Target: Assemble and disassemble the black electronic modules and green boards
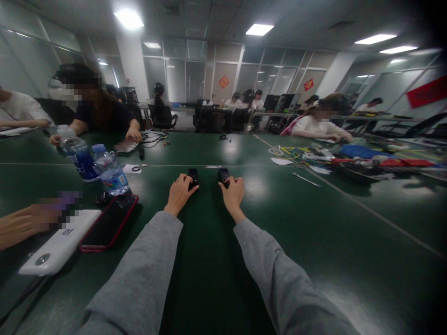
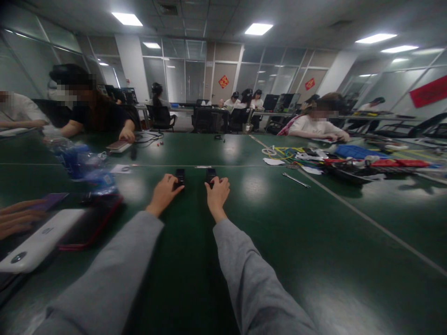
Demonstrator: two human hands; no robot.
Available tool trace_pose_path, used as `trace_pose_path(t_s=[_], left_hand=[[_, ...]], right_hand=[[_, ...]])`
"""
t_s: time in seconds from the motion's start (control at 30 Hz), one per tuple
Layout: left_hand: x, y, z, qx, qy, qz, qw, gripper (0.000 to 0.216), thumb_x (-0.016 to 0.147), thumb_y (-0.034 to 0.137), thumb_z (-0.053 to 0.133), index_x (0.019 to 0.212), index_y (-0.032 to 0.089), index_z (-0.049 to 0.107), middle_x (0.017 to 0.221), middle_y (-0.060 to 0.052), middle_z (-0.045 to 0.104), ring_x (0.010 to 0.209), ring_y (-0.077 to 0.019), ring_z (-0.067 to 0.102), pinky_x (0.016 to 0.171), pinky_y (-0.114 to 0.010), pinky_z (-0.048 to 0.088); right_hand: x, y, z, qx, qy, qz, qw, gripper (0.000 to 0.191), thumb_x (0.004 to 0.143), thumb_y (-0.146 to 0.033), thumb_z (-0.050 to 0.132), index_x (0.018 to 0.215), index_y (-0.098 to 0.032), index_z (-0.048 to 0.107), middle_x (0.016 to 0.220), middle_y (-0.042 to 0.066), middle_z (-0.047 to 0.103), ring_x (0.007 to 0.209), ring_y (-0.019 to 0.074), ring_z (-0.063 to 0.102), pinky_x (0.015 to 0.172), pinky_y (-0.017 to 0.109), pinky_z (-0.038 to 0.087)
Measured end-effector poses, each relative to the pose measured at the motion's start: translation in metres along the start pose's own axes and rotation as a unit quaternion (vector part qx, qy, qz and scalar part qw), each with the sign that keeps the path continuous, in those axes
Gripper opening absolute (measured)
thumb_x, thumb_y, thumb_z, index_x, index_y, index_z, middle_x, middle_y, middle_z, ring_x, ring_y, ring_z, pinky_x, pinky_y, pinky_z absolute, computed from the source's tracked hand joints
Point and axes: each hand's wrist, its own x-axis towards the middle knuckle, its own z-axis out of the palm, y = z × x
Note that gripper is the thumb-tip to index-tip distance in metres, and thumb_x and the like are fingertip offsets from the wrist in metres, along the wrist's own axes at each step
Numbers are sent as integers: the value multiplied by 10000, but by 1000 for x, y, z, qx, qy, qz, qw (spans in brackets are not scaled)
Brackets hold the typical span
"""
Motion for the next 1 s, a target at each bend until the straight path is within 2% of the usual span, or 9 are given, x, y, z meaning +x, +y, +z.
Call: trace_pose_path(t_s=[0.17, 0.3, 0.4, 0.6, 0.7, 0.87, 1.0], left_hand=[[0, -1, 3, -37, 17, 22, 999, 526, 890, 533, 510, 1302, 210, 455, 1348, -129, 440, 1167, -275, 526, 951, -409, 458], [0, -3, 9, -53, -14, 49, 997, 618, 881, 478, 556, 1415, 227, 373, 1491, -159, 320, 1308, -313, 437, 1050, -465, 398], [0, -2, 13, -54, -38, 49, 997, 658, 875, 454, 575, 1453, 244, 341, 1545, -176, 242, 1344, -347, 402, 1071, -508, 373], [0, 8, 19, -59, -59, -11, 996, 721, 866, 470, 576, 1496, 294, 272, 1567, -215, 190, 1252, -402, 503, 978, -557, 452], [0, 12, 20, -65, -55, -29, 996, 713, 876, 448, 571, 1501, 300, 262, 1561, -229, 199, 1198, -396, 553, 930, -545, 490], [1, 14, 20, -64, -50, -40, 996, 580, 904, 427, 527, 1452, 310, 376, 1546, -206, 259, 1066, -358, 641, 878, -538, 526], [1, 14, 20, -65, -48, -35, 996, 549, 916, 427, 504, 1442, 303, 403, 1549, -197, 260, 1068, -364, 640, 887, -555, 522]], right_hand=[[-1, 1, 3, 12, 13, 8, 1000, 348, 877, -251, 644, 1189, -175, 510, 1110, 119, 470, 983, 273, 492, 822, 360, 425], [-2, 3, 8, 33, -24, 7, 999, 486, 878, -246, 611, 1322, -180, 426, 1160, 138, 487, 961, 270, 544, 792, 356, 460], [-3, 4, 11, 45, -48, 13, 998, 510, 885, -248, 581, 1355, -177, 396, 1190, 150, 491, 961, 276, 569, 772, 352, 477], [-4, 1, 9, 52, -73, 29, 996, 488, 908, -207, 513, 1373, -179, 370, 1183, 138, 509, 943, 273, 595, 741, 347, 490], [-5, 1, 8, 52, -71, 25, 996, 498, 905, -210, 517, 1377, -168, 364, 1178, 145, 512, 958, 280, 592, 759, 358, 489], [-5, 1, 9, 59, -71, 17, 996, 488, 894, -215, 521, 1364, -182, 390, 1187, 137, 516, 983, 281, 588, 780, 363, 489], [-5, 1, 8, 68, -75, 17, 995, 460, 899, -219, 516, 1347, -190, 415, 1187, 133, 526, 969, 282, 597, 777, 370, 496]])
